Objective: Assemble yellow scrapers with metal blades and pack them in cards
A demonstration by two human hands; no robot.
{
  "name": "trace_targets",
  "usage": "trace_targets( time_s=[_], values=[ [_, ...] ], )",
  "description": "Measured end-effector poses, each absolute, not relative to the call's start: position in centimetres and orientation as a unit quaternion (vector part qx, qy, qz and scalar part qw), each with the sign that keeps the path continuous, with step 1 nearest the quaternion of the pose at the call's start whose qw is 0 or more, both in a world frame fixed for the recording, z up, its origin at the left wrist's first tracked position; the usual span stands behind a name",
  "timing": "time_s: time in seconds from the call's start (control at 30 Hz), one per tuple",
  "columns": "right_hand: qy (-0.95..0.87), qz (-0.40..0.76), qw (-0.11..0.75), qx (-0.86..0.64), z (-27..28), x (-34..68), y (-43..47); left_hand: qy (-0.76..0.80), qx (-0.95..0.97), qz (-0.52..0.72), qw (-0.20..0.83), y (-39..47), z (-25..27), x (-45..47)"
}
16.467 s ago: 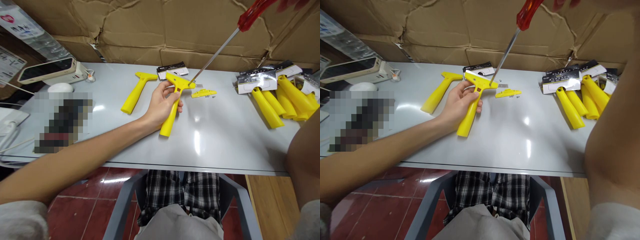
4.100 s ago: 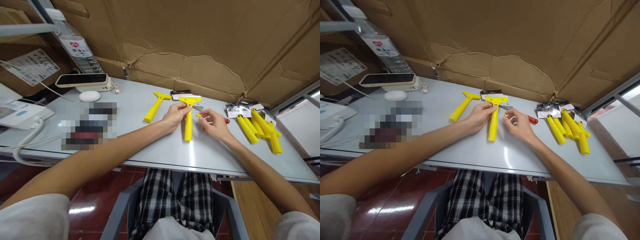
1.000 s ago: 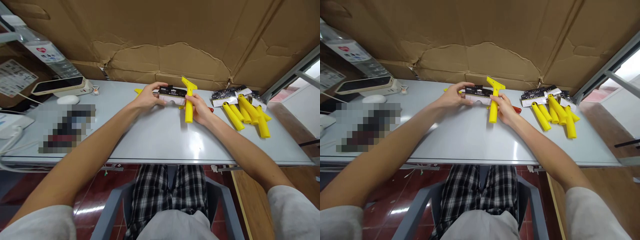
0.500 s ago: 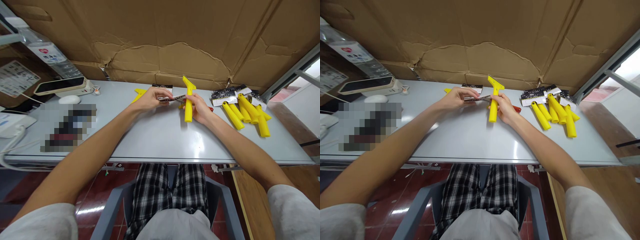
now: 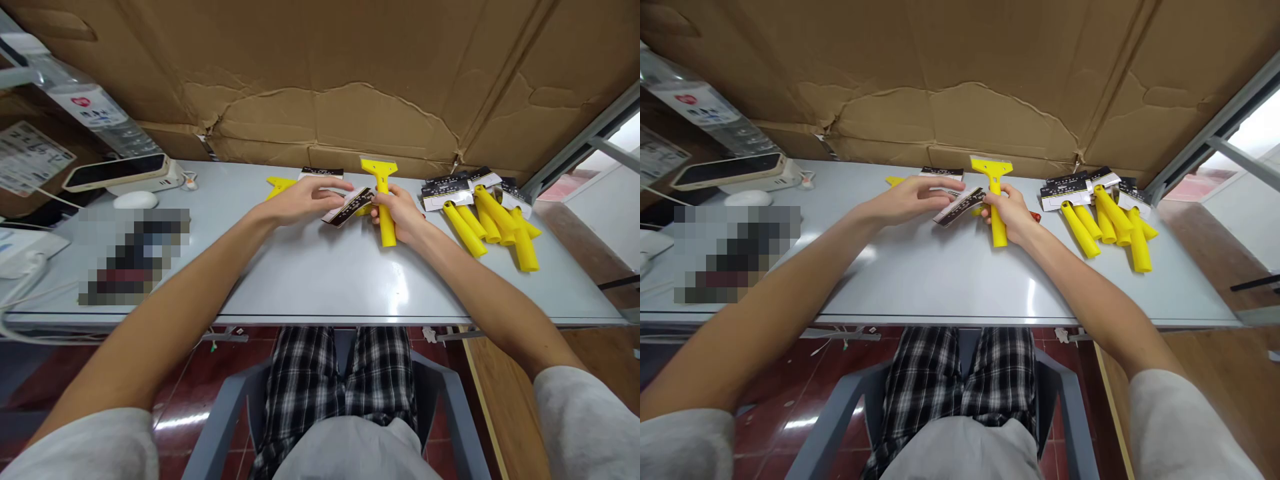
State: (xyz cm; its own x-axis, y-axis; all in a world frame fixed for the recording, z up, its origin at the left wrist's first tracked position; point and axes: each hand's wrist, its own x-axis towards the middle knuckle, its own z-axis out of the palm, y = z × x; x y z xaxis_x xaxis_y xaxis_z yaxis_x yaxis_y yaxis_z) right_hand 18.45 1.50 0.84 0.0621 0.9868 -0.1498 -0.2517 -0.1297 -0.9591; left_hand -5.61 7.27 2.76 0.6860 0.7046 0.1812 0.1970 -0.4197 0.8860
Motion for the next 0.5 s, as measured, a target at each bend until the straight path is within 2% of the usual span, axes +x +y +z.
trace_targets(
  time_s=[0.17, 0.27, 0.5],
  values=[
    [-0.438, 0.594, 0.486, -0.468, 0.5, 18.5, 1.2, 0.297, 0.799, 0.282, 0.441, 8.2, 1.9, -5.5],
    [-0.437, 0.592, 0.487, -0.471, 0.4, 18.4, 1.2, 0.299, 0.82, 0.258, 0.415, 8.4, 1.4, -5.5],
    [-0.443, 0.586, 0.485, -0.476, 1.0, 18.4, 1.0, 0.292, 0.811, 0.27, 0.429, 7.4, 1.5, -4.8]
  ],
)
